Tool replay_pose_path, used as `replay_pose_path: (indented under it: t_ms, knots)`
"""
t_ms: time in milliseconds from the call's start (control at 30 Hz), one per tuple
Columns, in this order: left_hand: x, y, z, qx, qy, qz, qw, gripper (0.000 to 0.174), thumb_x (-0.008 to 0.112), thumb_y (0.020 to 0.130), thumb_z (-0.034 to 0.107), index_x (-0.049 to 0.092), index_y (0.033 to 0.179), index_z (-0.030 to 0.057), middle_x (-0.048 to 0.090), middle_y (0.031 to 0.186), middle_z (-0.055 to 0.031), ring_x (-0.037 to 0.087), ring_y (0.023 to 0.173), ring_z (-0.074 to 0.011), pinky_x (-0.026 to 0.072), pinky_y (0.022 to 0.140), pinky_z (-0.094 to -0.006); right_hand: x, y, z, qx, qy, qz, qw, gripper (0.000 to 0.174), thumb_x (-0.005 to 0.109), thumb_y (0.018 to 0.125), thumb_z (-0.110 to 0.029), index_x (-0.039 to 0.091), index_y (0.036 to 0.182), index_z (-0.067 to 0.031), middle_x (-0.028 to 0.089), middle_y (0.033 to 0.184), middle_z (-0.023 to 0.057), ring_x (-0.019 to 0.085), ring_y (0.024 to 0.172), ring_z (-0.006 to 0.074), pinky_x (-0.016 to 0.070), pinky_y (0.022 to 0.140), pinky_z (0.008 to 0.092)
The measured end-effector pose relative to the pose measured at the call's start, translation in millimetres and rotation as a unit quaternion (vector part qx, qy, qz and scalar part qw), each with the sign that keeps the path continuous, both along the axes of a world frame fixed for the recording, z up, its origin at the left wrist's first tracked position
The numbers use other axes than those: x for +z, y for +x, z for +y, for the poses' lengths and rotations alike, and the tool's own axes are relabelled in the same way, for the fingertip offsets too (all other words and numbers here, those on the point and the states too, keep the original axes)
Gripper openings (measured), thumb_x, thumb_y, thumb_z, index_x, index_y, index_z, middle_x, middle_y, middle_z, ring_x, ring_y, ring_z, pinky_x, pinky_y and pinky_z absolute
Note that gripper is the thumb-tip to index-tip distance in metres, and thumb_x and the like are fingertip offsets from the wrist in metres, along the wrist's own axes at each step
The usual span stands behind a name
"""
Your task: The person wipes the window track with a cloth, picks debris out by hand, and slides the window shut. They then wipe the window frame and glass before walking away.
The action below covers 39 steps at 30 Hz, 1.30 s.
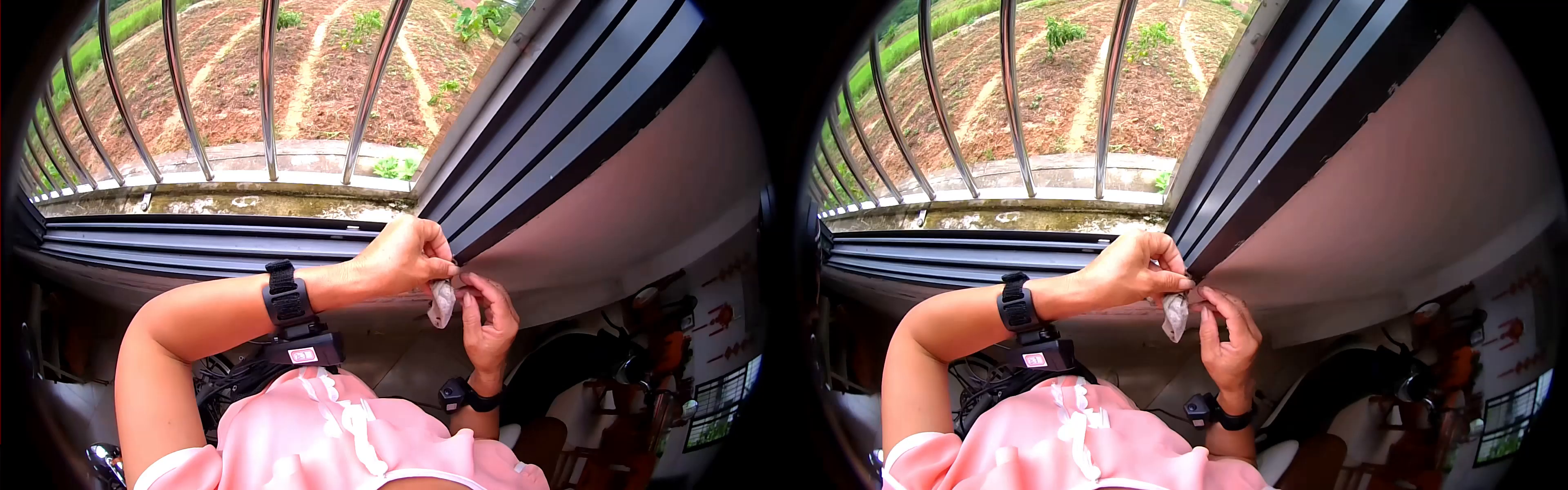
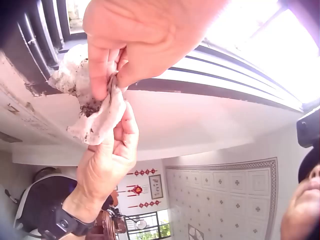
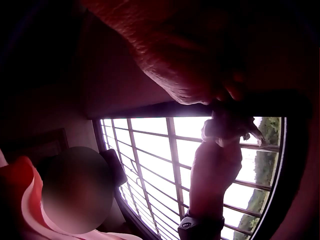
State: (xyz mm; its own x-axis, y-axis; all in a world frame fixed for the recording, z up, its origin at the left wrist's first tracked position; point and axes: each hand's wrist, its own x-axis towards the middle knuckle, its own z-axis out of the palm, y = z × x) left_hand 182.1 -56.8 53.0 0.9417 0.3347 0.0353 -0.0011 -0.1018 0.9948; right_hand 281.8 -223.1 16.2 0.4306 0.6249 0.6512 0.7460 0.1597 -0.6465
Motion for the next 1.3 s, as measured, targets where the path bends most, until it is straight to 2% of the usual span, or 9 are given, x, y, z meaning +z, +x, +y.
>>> replay_pose_path:
  t_ms: [333,467,600,633,800,967,1067,1133,1300]
  knots:
    - [98.9,1.3,8.9,-0.021,0.041,-0.188,0.981,0.011,0.066,0.083,0.008,0.061,0.088,-0.0011,0.063,0.077,-0.0038,0.059,0.070,-0.0071,0.0482,0.059,-0.0204,80.5,-13.5,12.9,-0.026,0.102,-0.173,0.979,0.039,0.064,0.073,0.006,0.057,0.111,-0.0007,0.054,0.113,0.0187,0.055,0.098,0.0286,0.0494,0.075,0.0313]
    - [107.3,-0.2,4.1,-0.026,-0.012,-0.224,0.974,0.015,0.064,0.085,0.010,0.062,0.095,-0.0016,0.064,0.082,-0.0041,0.059,0.075,-0.0068,0.0486,0.064,-0.0208,132.8,-26.9,16.7,-0.118,0.090,-0.398,0.905,0.044,0.067,0.070,0.001,0.058,0.113,-0.0053,0.050,0.121,0.0166,0.048,0.109,0.0307,0.0381,0.092,0.0400]
    - [97.2,-7.5,9.5,-0.096,-0.183,-0.199,0.958,0.020,0.058,0.088,0.009,0.062,0.105,-0.0014,0.064,0.092,-0.0057,0.059,0.083,-0.0092,0.0488,0.073,-0.0237,152.9,-31.7,36.2,-0.224,-0.049,-0.533,0.815,0.050,0.070,0.070,-0.022,0.058,0.117,-0.0083,0.054,0.122,0.0039,0.044,0.115,0.0273,0.0247,0.099,0.0472]
    - [97.9,-12.0,11.7,-0.117,-0.234,-0.178,0.949,0.022,0.057,0.088,0.007,0.061,0.108,-0.0019,0.064,0.095,-0.0062,0.060,0.085,-0.0105,0.0488,0.076,-0.0245,153.7,-30.6,39.8,-0.259,-0.061,-0.586,0.766,0.046,0.068,0.071,-0.022,0.060,0.114,-0.0080,0.056,0.119,0.0028,0.043,0.116,0.0262,0.0269,0.097,0.0447]
    - [98.5,-40.5,17.7,-0.115,-0.250,-0.175,0.945,0.041,0.062,0.085,0.008,0.050,0.123,-0.0015,0.054,0.118,-0.0092,0.054,0.102,-0.0117,0.0473,0.085,-0.0258,159.4,-24.0,41.7,-0.217,-0.071,-0.664,0.712,0.035,0.065,0.064,-0.017,0.066,0.097,-0.0071,0.057,0.105,0.0028,0.043,0.109,0.0212,0.0284,0.083,0.0381]
    - [90.2,-84.4,35.9,-0.104,-0.233,-0.133,0.958,0.039,0.063,0.085,0.009,0.052,0.121,-0.0017,0.057,0.112,-0.0087,0.056,0.093,-0.0093,0.0483,0.081,-0.0233,217.4,-42.6,61.1,-0.239,-0.202,-0.714,0.627,0.008,0.061,0.060,-0.015,0.064,0.067,-0.0119,0.047,0.080,0.0025,0.043,0.089,0.0201,0.0273,0.082,0.0372]
    - [80.3,-119.8,45.6,-0.087,-0.225,-0.155,0.958,0.035,0.062,0.085,0.008,0.054,0.116,-0.0043,0.059,0.108,-0.0105,0.057,0.095,-0.0122,0.0489,0.081,-0.0251,286.7,-42.8,86.0,-0.317,-0.223,-0.732,0.561,0.007,0.061,0.066,-0.012,0.065,0.072,-0.0123,0.053,0.080,0.0003,0.046,0.091,0.0188,0.0325,0.079,0.0323]
    - [76.4,-146.0,54.9,-0.062,-0.215,-0.163,0.961,0.029,0.062,0.085,0.007,0.057,0.111,-0.0065,0.060,0.107,-0.0117,0.058,0.096,-0.0149,0.0499,0.080,-0.0272,336.7,-29.0,101.4,-0.346,-0.166,-0.728,0.568,0.011,0.060,0.072,-0.008,0.066,0.080,-0.0123,0.054,0.083,0.0015,0.051,0.089,0.0172,0.0375,0.079,0.0315]
    - [52.9,-197.8,78.7,0.052,-0.234,-0.207,0.948,0.019,0.058,0.084,0.001,0.060,0.102,-0.0055,0.062,0.101,-0.0124,0.061,0.089,-0.0163,0.0524,0.074,-0.0279,448.0,-26.3,125.3,-0.505,-0.086,-0.699,0.499,0.010,0.061,0.078,-0.008,0.065,0.086,-0.0118,0.060,0.090,0.0051,0.061,0.087,0.0177,0.0429,0.080,0.0335]
